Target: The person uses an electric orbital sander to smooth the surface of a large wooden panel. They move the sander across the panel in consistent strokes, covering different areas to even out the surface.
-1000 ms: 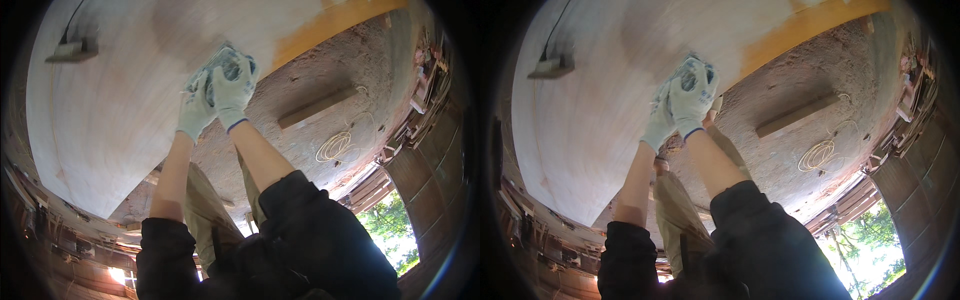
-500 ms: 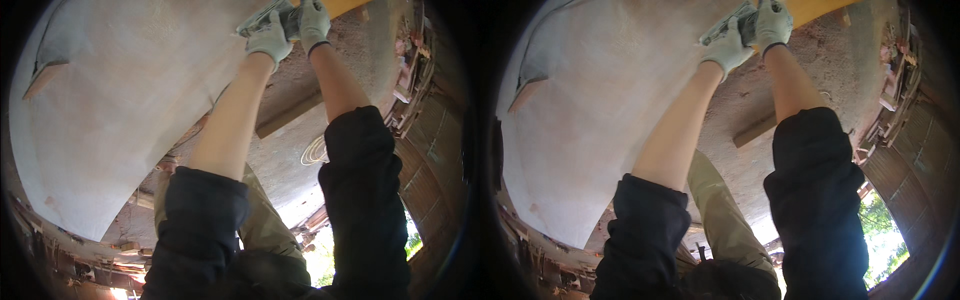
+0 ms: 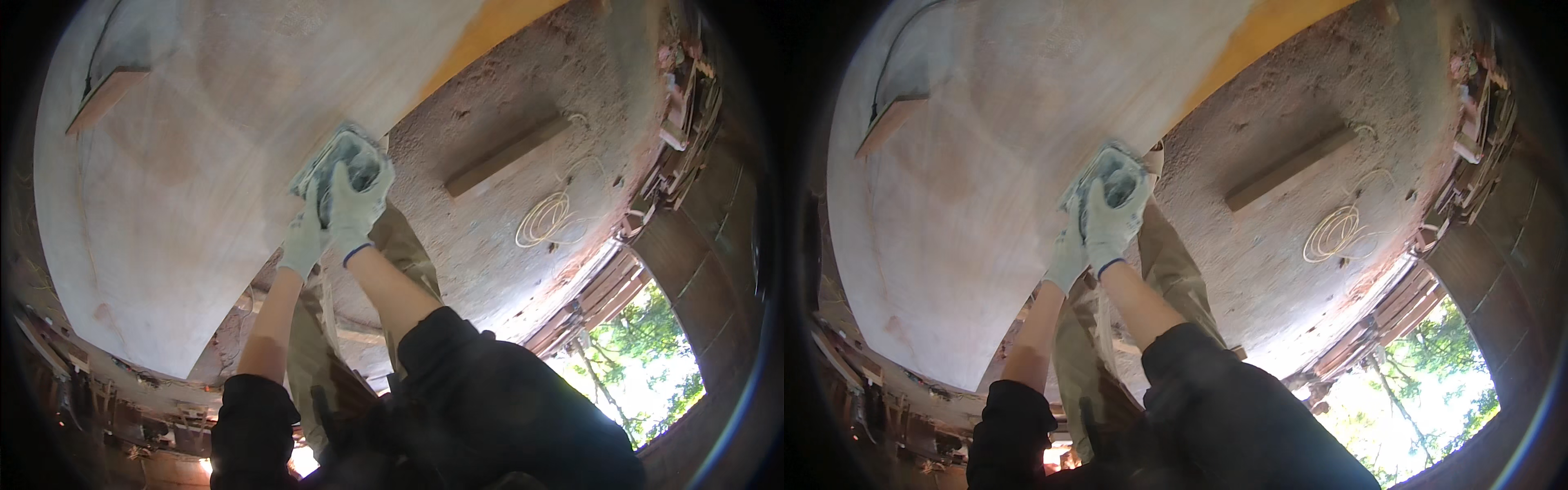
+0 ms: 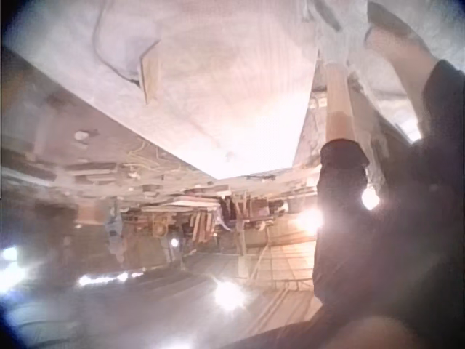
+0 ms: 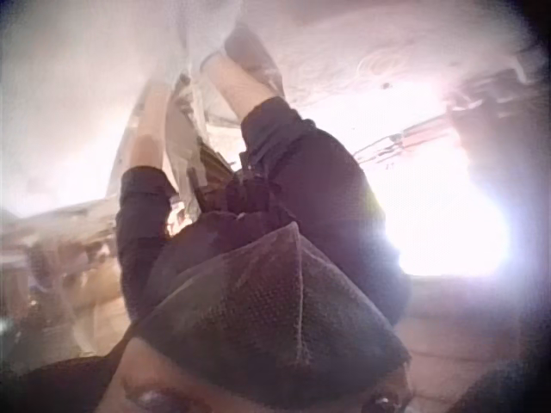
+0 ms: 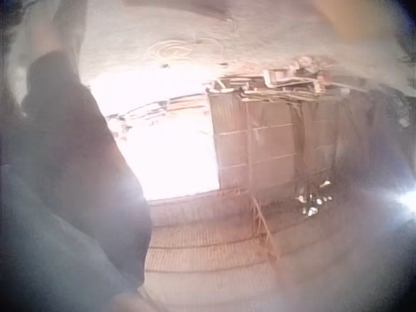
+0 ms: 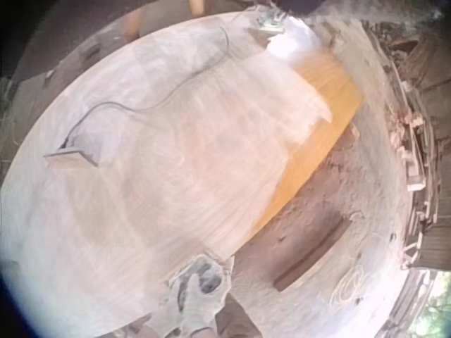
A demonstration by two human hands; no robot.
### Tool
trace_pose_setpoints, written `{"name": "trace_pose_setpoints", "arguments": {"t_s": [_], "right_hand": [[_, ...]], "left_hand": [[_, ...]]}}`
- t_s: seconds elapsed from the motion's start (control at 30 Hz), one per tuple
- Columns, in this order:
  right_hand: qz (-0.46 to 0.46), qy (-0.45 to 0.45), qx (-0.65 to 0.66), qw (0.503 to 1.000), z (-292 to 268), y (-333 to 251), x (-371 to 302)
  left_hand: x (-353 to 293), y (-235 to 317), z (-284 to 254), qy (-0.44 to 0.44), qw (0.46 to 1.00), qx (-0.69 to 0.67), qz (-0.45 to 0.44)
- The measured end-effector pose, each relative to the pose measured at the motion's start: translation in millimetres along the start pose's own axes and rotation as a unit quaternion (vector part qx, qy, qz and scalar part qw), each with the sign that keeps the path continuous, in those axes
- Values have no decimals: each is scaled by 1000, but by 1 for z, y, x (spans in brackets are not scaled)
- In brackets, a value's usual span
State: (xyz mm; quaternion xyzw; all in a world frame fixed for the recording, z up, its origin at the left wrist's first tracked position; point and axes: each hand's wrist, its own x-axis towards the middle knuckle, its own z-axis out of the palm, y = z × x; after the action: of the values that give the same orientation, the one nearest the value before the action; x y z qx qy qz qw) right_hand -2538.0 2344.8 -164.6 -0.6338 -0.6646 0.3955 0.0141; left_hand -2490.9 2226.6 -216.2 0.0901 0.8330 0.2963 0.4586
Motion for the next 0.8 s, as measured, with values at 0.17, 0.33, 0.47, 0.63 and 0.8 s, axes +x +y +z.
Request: {"name": "trace_pose_setpoints", "arguments": {"t_s": [0.17,0.33,0.47,0.63,0.8], "right_hand": [[34,-32,-2,999,4,-8,5],[-1,-45,-15,999,-28,-73,127],[-46,-4,-27,999,-48,-130,234],[-78,-7,-25,997,-78,-197,351],[-147,38,65,986,-95,-238,467]], "left_hand": [[8,-3,-4,60,995,40,64],[94,129,-30,-51,998,-1,-28],[182,207,-20,44,991,31,119],[273,325,-31,-61,996,-35,57],[357,418,-8,113,980,-72,146]]}}
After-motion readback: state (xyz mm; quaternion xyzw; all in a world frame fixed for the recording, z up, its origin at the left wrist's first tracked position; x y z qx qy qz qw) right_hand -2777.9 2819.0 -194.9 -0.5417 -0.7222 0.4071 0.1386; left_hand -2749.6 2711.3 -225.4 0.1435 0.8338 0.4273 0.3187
